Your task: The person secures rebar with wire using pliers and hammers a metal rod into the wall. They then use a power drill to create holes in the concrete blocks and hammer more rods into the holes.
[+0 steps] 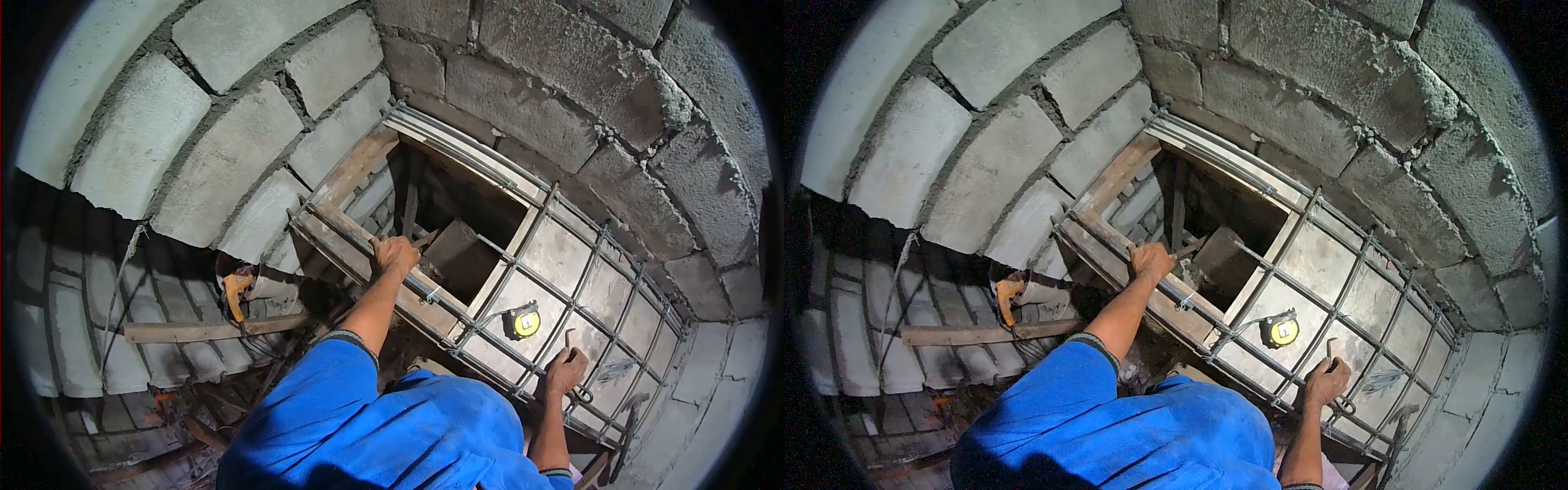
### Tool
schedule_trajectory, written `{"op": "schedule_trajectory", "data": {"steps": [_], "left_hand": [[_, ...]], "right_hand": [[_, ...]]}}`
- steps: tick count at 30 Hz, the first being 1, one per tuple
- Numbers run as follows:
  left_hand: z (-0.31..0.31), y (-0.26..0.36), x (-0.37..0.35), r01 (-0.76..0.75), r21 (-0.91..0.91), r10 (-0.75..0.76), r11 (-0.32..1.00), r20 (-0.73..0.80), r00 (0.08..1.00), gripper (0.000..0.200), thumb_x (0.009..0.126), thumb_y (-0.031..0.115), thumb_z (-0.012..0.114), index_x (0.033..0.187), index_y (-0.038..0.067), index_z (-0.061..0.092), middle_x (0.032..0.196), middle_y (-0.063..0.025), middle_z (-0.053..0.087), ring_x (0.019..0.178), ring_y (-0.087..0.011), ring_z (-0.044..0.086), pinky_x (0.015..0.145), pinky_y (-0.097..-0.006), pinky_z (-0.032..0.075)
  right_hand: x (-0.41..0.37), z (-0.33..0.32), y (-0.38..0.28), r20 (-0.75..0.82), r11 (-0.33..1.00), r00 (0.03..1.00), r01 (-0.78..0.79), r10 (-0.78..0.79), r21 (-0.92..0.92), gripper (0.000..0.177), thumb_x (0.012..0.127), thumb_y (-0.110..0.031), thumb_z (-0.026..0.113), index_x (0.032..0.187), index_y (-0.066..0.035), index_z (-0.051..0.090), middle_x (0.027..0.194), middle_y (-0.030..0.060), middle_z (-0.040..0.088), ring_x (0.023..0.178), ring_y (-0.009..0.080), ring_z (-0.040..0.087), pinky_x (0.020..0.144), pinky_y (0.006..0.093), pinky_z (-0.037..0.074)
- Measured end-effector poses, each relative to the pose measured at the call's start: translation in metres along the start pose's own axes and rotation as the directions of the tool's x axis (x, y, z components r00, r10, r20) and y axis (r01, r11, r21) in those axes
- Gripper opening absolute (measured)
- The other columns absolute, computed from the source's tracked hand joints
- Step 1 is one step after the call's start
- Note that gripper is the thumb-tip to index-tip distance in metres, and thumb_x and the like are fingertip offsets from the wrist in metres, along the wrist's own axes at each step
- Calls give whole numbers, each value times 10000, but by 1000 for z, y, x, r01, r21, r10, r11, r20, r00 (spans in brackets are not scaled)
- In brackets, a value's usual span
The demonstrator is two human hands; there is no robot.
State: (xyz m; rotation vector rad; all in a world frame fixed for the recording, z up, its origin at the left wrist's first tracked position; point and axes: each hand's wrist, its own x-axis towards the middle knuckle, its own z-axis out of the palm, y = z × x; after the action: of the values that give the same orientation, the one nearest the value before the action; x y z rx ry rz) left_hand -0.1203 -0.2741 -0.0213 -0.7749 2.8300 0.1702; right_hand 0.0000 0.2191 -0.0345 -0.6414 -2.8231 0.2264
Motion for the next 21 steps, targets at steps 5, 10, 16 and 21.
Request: {"op": "schedule_trajectory", "data": {"steps": [5, 10, 16, 21], "left_hand": [[1, 1, 3, 25, 5, -25, 1000, 40, 999, 332, 828, 430, 720, 926, 122, 797, 992, -108, 765, 1100, -259, 658, 1032, -471, 348], [5, 0, 3, 17, 11, -17, 1000, 32, 999, 329, 820, 437, 725, 921, 132, 799, 994, -107, 765, 1099, -259, 656, 1032, -469, 343], [-7, 2, 1, 10, -29, -7, 1000, 109, 994, 420, 844, 455, 739, 973, 58, 789, 1100, -169, 739, 1197, -320, 610, 1060, -484, 347], [0, 0, 1, -7, 6, 6, 1000, 19, 1000, 331, 837, 415, 707, 926, 110, 802, 1018, -116, 762, 1114, -284, 650, 1052, -490, 350]], "right_hand": [[1, 1, 0, 6, 1000, 1000, -9, 9, -5, 316, 896, -271, 675, 1117, -45, 678, 1150, 125, 650, 1089, 323, 610, 921, 466, 470], [0, -3, -4, -9, 1000, 1000, -1, 1, 12, 308, 892, -265, 672, 1103, -42, 680, 1130, 140, 654, 1077, 334, 613, 923, 465, 472], [2, -1, 1, 32, 998, 999, -30, 28, 50, 310, 880, -252, 692, 1122, -60, 663, 1164, 113, 635, 1134, 317, 580, 928, 490, 446], [2, 1, 2, 23, 998, 999, -30, 29, 50, 313, 885, -263, 686, 1121, -58, 667, 1171, 112, 637, 1142, 320, 578, 939, 486, 443]]}}
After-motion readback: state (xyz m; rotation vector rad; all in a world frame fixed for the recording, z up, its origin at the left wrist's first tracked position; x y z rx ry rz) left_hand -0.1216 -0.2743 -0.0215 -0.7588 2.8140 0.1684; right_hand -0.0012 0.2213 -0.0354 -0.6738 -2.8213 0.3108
